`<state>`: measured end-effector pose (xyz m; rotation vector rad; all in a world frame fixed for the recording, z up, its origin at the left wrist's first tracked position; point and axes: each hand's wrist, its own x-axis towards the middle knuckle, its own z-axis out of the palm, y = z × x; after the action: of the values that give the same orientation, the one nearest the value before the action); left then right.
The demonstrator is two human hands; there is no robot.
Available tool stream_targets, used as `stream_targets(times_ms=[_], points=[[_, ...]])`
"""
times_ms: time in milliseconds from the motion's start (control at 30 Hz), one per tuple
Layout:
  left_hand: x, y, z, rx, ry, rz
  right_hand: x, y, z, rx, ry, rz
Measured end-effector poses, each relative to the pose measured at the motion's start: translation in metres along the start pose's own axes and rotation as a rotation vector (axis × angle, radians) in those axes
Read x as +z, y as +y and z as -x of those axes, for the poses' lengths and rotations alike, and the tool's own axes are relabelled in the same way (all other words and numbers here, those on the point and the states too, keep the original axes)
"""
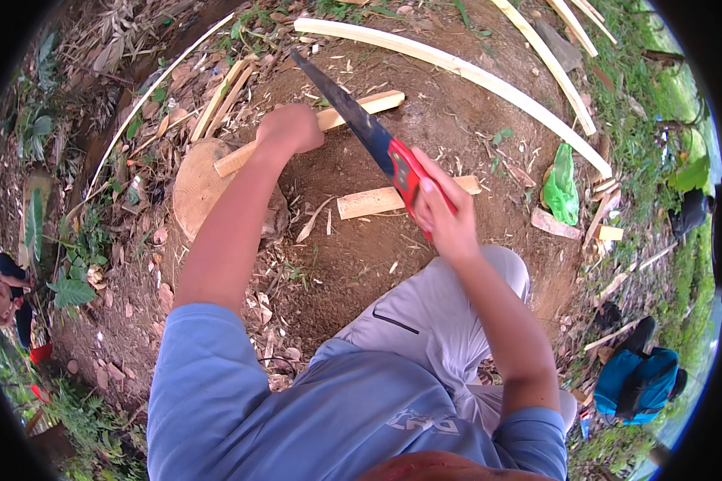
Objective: The person uses a hand saw to cut thin wooden strips into smaller pieces. They hold the wood against a rock on the ground and saw through it, then place the cut pieces aside.
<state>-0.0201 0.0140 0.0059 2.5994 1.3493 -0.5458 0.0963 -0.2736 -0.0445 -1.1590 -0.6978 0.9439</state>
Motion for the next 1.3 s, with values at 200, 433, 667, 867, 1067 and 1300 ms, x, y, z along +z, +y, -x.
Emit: stream_targets(times_ms=[200, 433, 667, 867, 1067, 1300], points=[[0.004, -0.002, -0.003, 0.020, 0.013, -0.034, -0.047, -0.055, 0.129, 0.036, 0.016, 0.297], [0.005, 0.000, 0.000, 0.029, 0.031, -0.079, -0.037, -0.048, 0.103, 0.026, 0.001, 0.354], [-0.006, 0.008, 0.004, 0.020, -0.009, -0.001, 0.055, 0.026, -0.124, -0.096, 0.107, -0.164], [-0.007, 0.002, 0.006, -0.025, -0.017, 0.006, 0.063, 0.022, -0.123, -0.085, 0.069, -0.047], [0.005, 0.000, -0.004, -0.026, 0.007, 0.001, 0.004, 0.003, -0.018, -0.002, 0.005, 0.055], [0.008, 0.003, -0.010, -0.054, 0.021, -0.047, -0.026, -0.051, 0.070, 0.105, -0.025, 0.181]])
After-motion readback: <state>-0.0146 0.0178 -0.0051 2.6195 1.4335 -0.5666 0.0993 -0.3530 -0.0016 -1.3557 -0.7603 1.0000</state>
